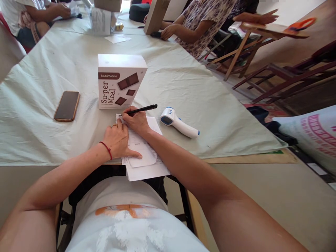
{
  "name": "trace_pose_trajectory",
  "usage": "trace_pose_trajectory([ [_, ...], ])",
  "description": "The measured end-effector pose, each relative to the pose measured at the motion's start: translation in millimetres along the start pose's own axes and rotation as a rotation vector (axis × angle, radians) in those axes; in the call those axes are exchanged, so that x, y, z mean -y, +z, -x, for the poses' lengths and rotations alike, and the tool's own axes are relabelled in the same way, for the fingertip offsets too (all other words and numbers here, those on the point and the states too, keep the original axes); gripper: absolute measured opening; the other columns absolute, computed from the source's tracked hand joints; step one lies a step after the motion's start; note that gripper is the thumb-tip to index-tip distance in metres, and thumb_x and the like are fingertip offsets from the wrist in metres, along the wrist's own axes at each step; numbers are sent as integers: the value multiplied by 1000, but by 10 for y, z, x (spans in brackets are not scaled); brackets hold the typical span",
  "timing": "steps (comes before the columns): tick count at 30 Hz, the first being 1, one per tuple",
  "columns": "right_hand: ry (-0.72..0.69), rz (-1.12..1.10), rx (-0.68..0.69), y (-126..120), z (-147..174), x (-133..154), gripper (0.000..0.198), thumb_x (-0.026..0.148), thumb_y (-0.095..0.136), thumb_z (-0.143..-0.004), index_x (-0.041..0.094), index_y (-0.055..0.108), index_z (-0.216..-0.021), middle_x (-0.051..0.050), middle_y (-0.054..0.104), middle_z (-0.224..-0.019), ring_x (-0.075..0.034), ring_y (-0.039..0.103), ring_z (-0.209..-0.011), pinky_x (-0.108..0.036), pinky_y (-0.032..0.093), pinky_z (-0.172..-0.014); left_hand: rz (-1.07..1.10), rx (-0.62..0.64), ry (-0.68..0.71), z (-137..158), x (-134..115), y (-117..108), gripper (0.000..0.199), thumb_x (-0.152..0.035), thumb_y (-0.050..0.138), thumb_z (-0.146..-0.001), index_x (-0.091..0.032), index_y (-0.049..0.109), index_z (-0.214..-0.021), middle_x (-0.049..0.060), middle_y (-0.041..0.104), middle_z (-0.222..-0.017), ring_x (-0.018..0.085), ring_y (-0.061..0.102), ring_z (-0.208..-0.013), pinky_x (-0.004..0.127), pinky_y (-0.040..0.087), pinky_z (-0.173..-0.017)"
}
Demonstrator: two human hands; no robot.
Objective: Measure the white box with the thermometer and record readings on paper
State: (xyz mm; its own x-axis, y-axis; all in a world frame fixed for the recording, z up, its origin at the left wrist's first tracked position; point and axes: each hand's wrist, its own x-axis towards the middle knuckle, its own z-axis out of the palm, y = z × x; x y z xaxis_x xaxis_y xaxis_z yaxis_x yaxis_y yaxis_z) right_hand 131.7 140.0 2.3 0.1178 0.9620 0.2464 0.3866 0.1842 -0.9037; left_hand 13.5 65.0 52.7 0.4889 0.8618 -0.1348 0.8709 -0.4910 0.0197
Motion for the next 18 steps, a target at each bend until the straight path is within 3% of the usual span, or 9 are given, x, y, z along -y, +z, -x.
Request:
trace_pose_trajectory([
  [18,-14,41,6,-5,10,12,6,22,55,-67,20,60,-67,1,62,-65,-16,56,-65,-29,48,-67,-8,-19,11,-8,6,14,122,-91,67,-59,3,49,-135,31,48,-139,38,60,-109,40,46,-90],
])
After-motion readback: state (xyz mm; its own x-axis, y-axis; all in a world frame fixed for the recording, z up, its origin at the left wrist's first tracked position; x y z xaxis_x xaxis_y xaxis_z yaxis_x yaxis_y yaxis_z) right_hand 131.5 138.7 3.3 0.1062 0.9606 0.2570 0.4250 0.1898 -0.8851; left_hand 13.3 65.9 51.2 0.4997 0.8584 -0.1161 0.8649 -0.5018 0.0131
